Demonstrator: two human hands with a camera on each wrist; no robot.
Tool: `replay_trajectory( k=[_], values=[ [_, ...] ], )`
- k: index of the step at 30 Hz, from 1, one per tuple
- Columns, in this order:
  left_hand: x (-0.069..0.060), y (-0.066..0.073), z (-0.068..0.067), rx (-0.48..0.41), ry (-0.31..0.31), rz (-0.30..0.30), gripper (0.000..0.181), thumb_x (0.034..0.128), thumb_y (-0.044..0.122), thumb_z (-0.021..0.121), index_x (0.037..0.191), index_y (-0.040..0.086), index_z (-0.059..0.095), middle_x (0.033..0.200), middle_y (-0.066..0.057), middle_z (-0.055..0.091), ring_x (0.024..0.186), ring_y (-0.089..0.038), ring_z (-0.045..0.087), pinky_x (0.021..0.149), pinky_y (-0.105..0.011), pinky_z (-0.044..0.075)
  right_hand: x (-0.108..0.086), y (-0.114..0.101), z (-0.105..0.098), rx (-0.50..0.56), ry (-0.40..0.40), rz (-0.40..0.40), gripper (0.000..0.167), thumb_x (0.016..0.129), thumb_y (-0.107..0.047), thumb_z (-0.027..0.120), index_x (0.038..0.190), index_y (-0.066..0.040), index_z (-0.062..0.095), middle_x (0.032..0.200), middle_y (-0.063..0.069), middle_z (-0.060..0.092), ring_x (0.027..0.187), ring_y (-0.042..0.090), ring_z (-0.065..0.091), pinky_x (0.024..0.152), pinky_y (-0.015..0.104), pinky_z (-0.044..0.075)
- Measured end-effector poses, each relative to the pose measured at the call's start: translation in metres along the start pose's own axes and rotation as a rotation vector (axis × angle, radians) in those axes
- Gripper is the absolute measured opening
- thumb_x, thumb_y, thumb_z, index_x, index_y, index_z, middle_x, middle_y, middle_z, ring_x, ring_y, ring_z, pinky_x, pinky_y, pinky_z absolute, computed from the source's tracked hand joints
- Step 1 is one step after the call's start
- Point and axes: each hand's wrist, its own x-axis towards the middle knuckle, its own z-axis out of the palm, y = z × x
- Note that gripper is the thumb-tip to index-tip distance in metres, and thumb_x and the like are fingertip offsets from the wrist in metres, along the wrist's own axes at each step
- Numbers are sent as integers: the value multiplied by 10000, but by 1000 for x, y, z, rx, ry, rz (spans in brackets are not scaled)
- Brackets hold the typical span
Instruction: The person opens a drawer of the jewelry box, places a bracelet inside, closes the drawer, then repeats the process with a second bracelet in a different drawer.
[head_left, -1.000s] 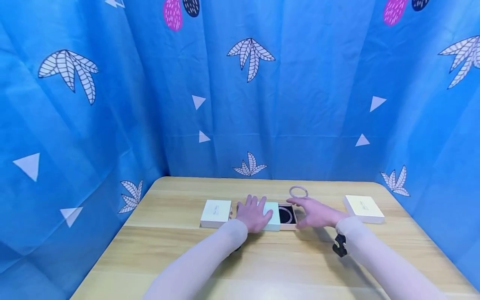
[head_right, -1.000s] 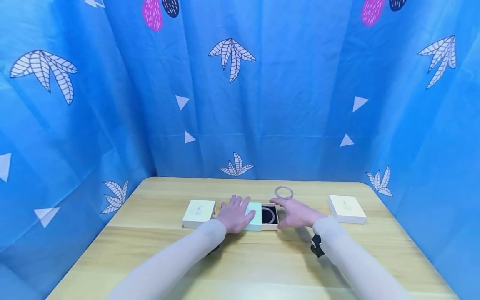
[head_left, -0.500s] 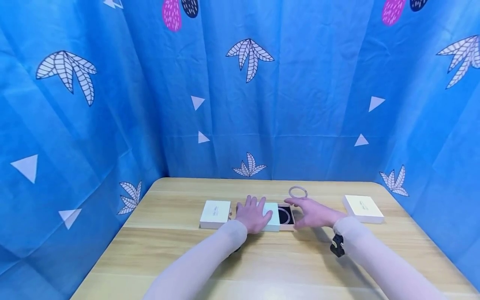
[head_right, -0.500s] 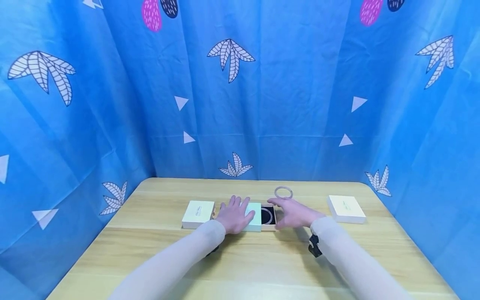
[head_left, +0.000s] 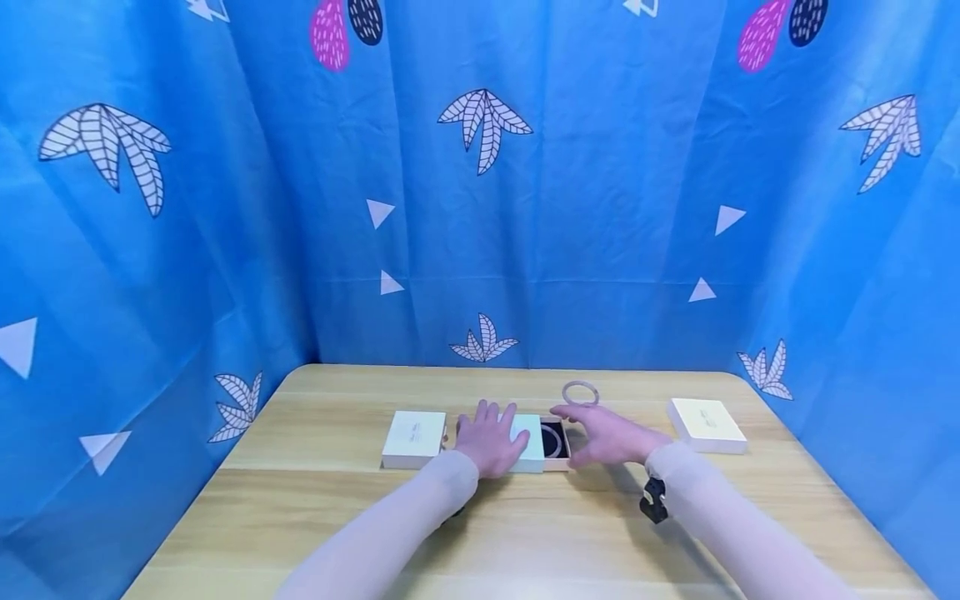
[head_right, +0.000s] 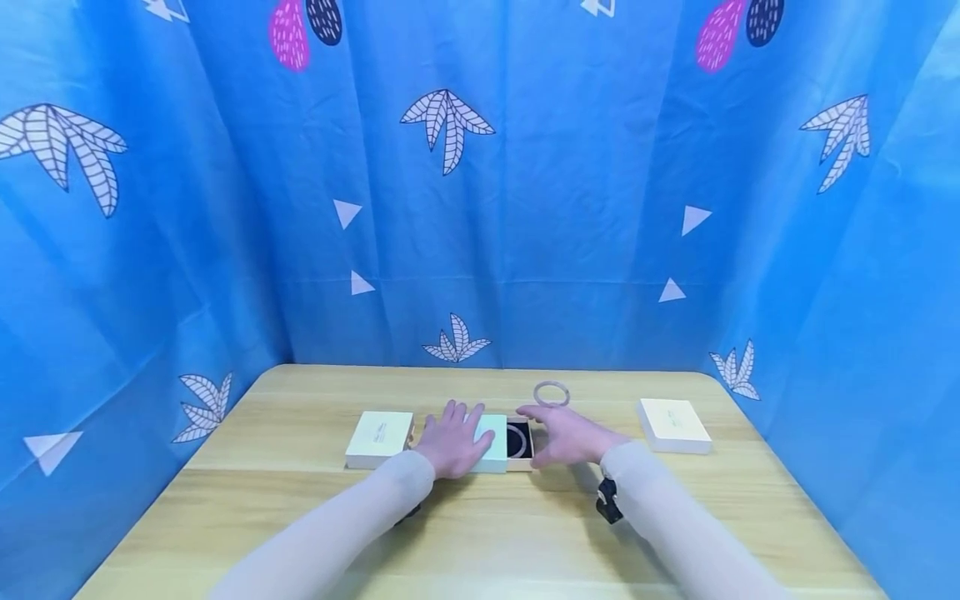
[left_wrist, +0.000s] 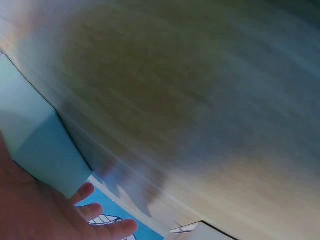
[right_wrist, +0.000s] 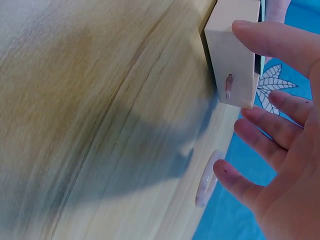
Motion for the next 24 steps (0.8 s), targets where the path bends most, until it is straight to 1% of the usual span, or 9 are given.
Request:
replay_trajectory(
  k=[3, 6, 10, 12, 14, 17, 18, 20, 24],
  values=[
    [1, -1, 0, -5, 2, 4, 754, 1000, 670, 208, 1614, 234, 249, 1635, -136, 306, 1531, -378, 214, 1159, -692, 223, 2, -1, -1, -8, 0, -4, 923, 725, -216, 871, 1526, -105, 427, 1512, 108, 506, 1369, 356, 494, 1109, 562, 414],
    [1, -2, -4, -12, 12, 12, 739, 1008, 650, 228, 1609, 221, 265, 1624, -147, 317, 1527, -384, 220, 1152, -697, 228, 4, -1, 0, -22, 10, -8, 926, 724, -222, 874, 1526, -98, 426, 1515, 103, 505, 1364, 350, 501, 1108, 556, 417],
    [-3, 1, -6, -29, 40, 20, 707, 1022, 615, 263, 1592, 199, 309, 1604, -155, 349, 1513, -393, 249, 1143, -703, 240, 3, 1, 2, -33, 20, -13, 925, 726, -224, 870, 1528, -111, 423, 1510, 94, 512, 1350, 339, 516, 1100, 550, 428],
    [-5, 6, -1, -44, 40, 20, 710, 1021, 620, 265, 1592, 200, 312, 1603, -154, 353, 1512, -393, 252, 1144, -705, 237, -2, 1, 2, -32, 10, -3, 924, 724, -218, 866, 1529, -120, 423, 1510, 91, 512, 1347, 338, 518, 1092, 551, 437],
    [-9, 4, 2, -39, 27, 19, 720, 1017, 630, 266, 1594, 201, 306, 1606, -155, 351, 1513, -393, 251, 1147, -703, 235, -3, -2, 7, -23, 3, -2, 923, 722, -216, 866, 1527, -121, 426, 1509, 91, 513, 1345, 339, 519, 1087, 547, 443],
    [-14, 3, 8, -43, 27, 20, 726, 1013, 638, 278, 1587, 197, 323, 1602, -163, 358, 1507, -402, 264, 1141, -709, 241, -5, -3, 12, -27, 0, -7, 916, 716, -208, 867, 1519, -107, 436, 1499, 96, 522, 1333, 342, 528, 1073, 542, 458],
    [-13, 2, 10, -40, 29, 18, 728, 1011, 642, 272, 1590, 202, 319, 1604, -160, 356, 1508, -400, 263, 1140, -710, 242, -5, -4, 13, -34, 3, -15, 913, 717, -209, 866, 1517, -106, 438, 1496, 96, 525, 1330, 341, 531, 1072, 538, 460],
    [-10, 0, 11, -31, 59, 18, 725, 1010, 645, 274, 1580, 203, 340, 1597, -159, 370, 1502, -399, 278, 1132, -714, 253, -2, -3, 12, -47, 15, -22, 910, 716, -213, 866, 1515, -113, 441, 1490, 92, 531, 1329, 333, 534, 1076, 531, 459],
    [1, -3, 5, 2, 79, 14, 736, 1007, 663, 239, 1587, 219, 326, 1604, -144, 365, 1507, -386, 275, 1131, -707, 263, 7, -2, 4, -58, 32, -21, 921, 710, -212, 860, 1523, -135, 434, 1499, 81, 524, 1346, 328, 523, 1092, 532, 444]
  ],
)
